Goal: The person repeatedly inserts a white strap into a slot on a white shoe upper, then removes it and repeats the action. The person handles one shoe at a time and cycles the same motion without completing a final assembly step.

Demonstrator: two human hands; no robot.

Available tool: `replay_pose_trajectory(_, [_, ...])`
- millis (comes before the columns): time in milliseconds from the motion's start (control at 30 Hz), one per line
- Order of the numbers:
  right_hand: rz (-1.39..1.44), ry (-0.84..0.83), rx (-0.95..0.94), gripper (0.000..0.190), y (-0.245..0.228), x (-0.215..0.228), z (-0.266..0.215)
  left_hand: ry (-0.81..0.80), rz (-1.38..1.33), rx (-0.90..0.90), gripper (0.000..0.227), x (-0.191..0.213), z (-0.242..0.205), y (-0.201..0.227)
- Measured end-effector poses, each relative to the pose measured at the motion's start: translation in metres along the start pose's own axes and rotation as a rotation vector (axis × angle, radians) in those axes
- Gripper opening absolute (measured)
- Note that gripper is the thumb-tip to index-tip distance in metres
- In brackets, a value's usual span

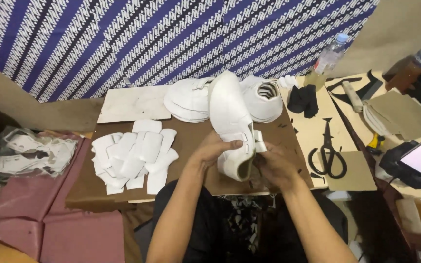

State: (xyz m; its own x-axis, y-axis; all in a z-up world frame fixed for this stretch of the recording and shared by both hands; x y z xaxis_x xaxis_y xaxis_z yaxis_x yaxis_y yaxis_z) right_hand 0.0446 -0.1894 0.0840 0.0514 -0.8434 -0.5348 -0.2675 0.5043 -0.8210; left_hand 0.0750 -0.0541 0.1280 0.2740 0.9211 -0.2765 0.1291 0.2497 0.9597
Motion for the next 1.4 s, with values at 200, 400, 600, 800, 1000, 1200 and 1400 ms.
replay_pose_trajectory(200, [0.011,0.060,0.118,0.015,-0.021,0.007,-0.007,0.012,-0.037,0.015,0.093,0.004,-0.001,0.016])
replay_pose_trajectory(400, [0.030,0.089,0.332,0.035,-0.081,0.094,-0.007,0.169,-0.035,0.100,0.083,0.063,-0.003,0.021])
replay_pose_trajectory(600, [-0.190,0.326,0.542,0.025,-0.105,0.089,-0.022,0.154,-0.084,0.066,0.090,0.055,-0.008,0.032])
replay_pose_trajectory(800, [-0.057,0.271,0.489,0.036,-0.098,-0.010,-0.052,0.025,-0.097,0.137,0.073,0.044,-0.003,-0.003])
replay_pose_trajectory(1000, [0.120,-0.098,0.434,0.063,-0.084,0.002,-0.014,-0.118,-0.214,0.106,0.074,0.025,0.002,-0.029])
replay_pose_trajectory(1200, [-0.255,-0.160,0.530,0.027,-0.093,-0.016,-0.045,-0.174,-0.170,0.091,0.068,0.005,-0.011,-0.011])
replay_pose_trajectory(1400, [-0.639,-0.029,0.289,0.031,-0.078,-0.028,-0.041,-0.145,-0.180,0.107,0.069,0.010,-0.016,-0.008])
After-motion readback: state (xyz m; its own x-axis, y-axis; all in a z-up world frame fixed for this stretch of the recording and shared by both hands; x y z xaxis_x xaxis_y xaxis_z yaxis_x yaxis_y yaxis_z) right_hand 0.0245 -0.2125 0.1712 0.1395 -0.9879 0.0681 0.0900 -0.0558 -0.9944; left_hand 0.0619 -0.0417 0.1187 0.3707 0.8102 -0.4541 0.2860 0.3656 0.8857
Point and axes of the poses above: each hand's wrist, its own z-axis towards the middle knuckle, its own x-axis out of the back of the hand, y = z × x, the point moved 9 cm from there along z, towards the middle knuckle, and after that the axes turned 2 degrees about z, right-handed, at the moved point
